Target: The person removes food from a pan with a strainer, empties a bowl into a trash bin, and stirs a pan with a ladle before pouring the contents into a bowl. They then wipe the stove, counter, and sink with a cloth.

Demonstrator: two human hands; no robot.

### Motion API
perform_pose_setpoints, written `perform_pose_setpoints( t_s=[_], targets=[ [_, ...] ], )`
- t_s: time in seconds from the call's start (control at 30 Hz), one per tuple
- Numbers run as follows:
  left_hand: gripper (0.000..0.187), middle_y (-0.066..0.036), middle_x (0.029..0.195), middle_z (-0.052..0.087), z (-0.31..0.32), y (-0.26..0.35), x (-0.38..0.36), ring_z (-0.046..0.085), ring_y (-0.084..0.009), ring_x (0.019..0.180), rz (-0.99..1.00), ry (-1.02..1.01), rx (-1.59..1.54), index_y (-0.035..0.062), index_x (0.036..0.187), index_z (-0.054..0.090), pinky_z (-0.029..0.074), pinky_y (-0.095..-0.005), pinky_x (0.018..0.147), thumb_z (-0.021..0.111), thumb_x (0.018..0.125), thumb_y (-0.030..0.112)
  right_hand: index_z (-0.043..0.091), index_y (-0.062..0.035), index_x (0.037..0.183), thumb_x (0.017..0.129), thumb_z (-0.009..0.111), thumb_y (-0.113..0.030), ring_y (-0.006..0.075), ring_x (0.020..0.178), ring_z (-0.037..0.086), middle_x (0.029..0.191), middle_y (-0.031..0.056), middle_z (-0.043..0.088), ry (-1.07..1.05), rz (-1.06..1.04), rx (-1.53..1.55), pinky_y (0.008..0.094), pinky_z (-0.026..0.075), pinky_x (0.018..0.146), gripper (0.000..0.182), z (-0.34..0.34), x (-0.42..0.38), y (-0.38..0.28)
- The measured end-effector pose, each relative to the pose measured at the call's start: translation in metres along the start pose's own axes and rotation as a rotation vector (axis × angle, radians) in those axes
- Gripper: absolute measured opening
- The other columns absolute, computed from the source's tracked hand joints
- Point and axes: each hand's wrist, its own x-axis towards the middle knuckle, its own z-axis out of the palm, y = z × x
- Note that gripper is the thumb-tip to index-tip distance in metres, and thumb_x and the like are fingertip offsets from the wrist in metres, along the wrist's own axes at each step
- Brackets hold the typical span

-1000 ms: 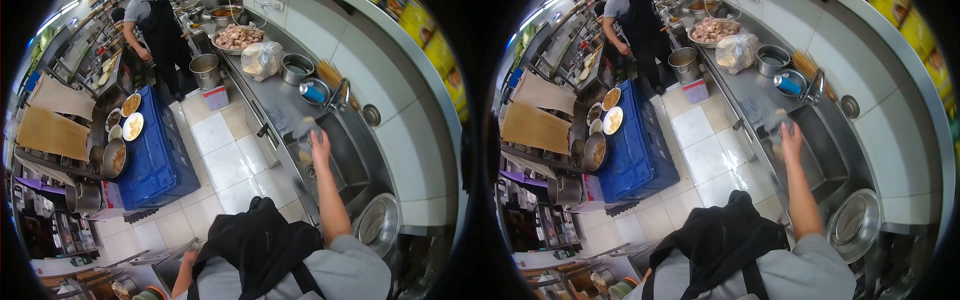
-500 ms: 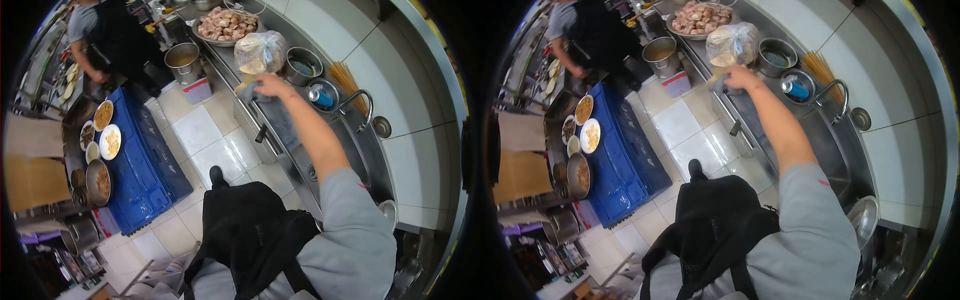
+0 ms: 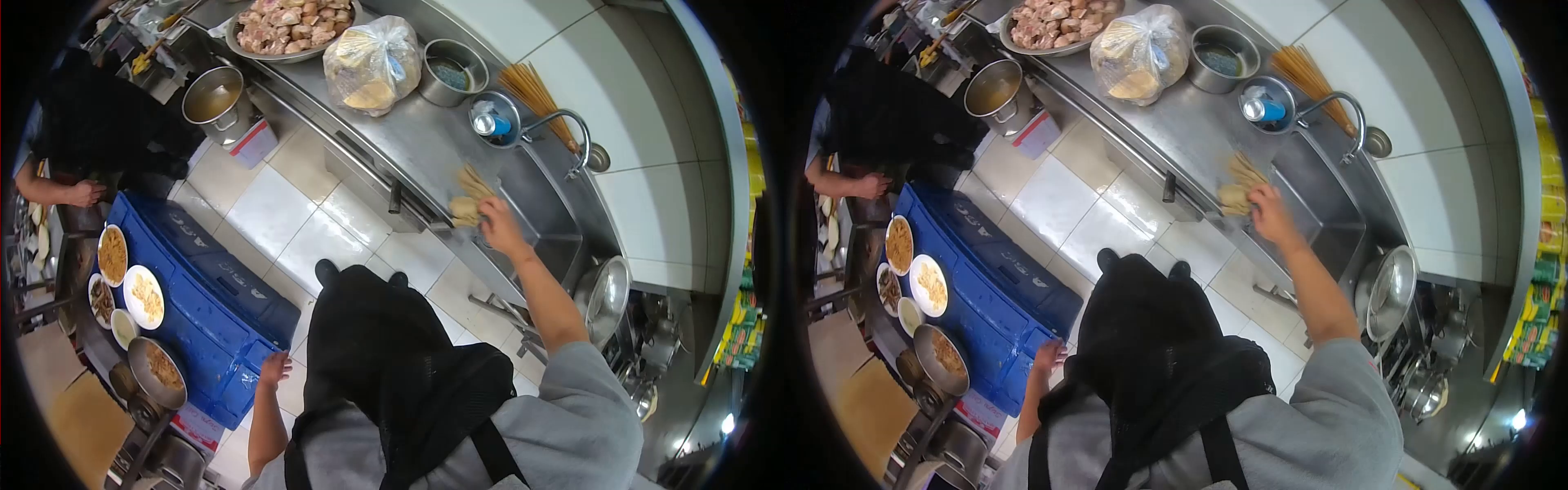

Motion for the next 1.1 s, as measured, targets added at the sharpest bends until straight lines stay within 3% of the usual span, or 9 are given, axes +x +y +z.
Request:
perform_pose_setpoints(
  t_s=[0.3,0.5,0.57,0.67,0.77,0.93,0.97,1.03,1.1],
  targets=[
    [0.028,-0.003,0.082,0.067,-0.009,0.010,0.046,0.063,-0.0149,0.070,0.220,-0.114,0.081,0.0062,0.099,0.068,0.050,-0.0300,0.061,0.064,0.094,0.033,0.069,-0.0119,0.117,0.084,0.070,-0.017,0.0331,0.112,0.059,0.115,0.0119,0.062,0.237,0.183,-0.068,0.0421,0.049,0.094,0.033,-0.085,0.020,-0.029],
    [0.033,-0.003,0.077,0.066,-0.023,0.094,-0.013,0.060,-0.0119,0.065,0.313,0.153,0.368,-0.0011,0.101,0.067,0.049,-0.0288,0.060,0.070,0.092,0.031,0.063,-0.0151,0.132,0.093,0.063,-0.043,0.0343,0.130,0.050,0.141,0.0145,0.054,0.415,0.235,-0.127,0.0476,0.044,0.105,0.048,0.015,0.140,-0.129],
    [0.031,-0.003,0.078,0.066,-0.029,0.115,-0.022,0.060,-0.0113,0.066,0.443,0.165,0.313,-0.0009,0.101,0.067,0.049,-0.0280,0.061,0.070,0.094,0.029,0.060,-0.0179,0.137,0.097,0.059,-0.042,0.0338,0.136,0.044,0.147,0.0136,0.050,0.299,-0.042,-0.115,0.0506,0.039,0.111,0.047,0.068,0.167,-0.128],
    [0.031,-0.002,0.083,0.066,-0.043,0.133,-0.033,0.062,-0.0125,0.068,0.514,0.190,0.345,0.0037,0.109,0.066,0.048,-0.0262,0.055,0.066,0.096,0.032,0.059,-0.0191,0.139,0.097,0.057,-0.036,0.0334,0.137,0.043,0.147,0.0105,0.051,0.306,-0.116,-0.102,0.0530,0.036,0.111,0.045,0.084,0.180,-0.107],
    [0.033,-0.003,0.084,0.066,-0.033,0.140,-0.068,0.063,-0.0118,0.071,0.397,0.180,0.259,0.0036,0.110,0.066,0.048,-0.0256,0.056,0.063,0.098,0.034,0.059,-0.0201,0.138,0.097,0.057,-0.032,0.0330,0.132,0.046,0.146,0.0075,0.051,0.413,0.097,-0.084,0.0560,0.038,0.107,0.043,0.082,0.164,-0.065],
    [0.030,-0.008,0.089,0.070,-0.029,0.056,-0.046,0.067,-0.0193,0.073,0.344,0.136,0.366,0.0027,0.102,0.068,0.055,-0.0321,0.064,0.062,0.098,0.032,0.061,-0.0177,0.134,0.095,0.059,-0.022,0.0360,0.117,0.053,0.131,0.0115,0.057,0.385,0.401,-0.289,0.0485,0.044,0.099,0.040,0.041,0.082,0.006],
    [0.030,-0.008,0.089,0.070,-0.054,-0.017,0.000,0.067,-0.0193,0.073,0.350,0.137,0.352,0.0027,0.102,0.068,0.055,-0.0321,0.064,0.062,0.098,0.032,0.062,-0.0165,0.133,0.094,0.060,-0.019,0.0378,0.116,0.053,0.128,0.0137,0.058,0.413,0.396,-0.240,0.0470,0.045,0.099,0.039,0.036,0.071,0.025],
    [0.032,-0.017,0.117,0.069,-0.051,-0.100,0.072,0.064,-0.0369,0.110,0.790,0.091,0.979,0.0055,0.109,0.070,0.051,-0.0470,0.095,0.051,0.095,0.026,0.066,-0.0097,0.124,0.093,0.062,-0.016,0.0361,0.116,0.056,0.125,0.0165,0.060,0.523,0.500,-0.086,0.0439,0.046,0.100,0.032,0.022,0.059,0.032],
    [0.031,-0.019,0.116,0.069,-0.041,-0.134,0.087,0.065,-0.0364,0.110,0.878,0.097,1.006,0.0092,0.108,0.071,0.052,-0.0458,0.092,0.049,0.095,0.027,0.067,-0.0085,0.122,0.093,0.064,-0.019,0.0359,0.115,0.058,0.123,0.0176,0.061,0.546,0.449,0.026,0.0425,0.046,0.100,0.031,0.004,0.056,0.020]
  ],
)
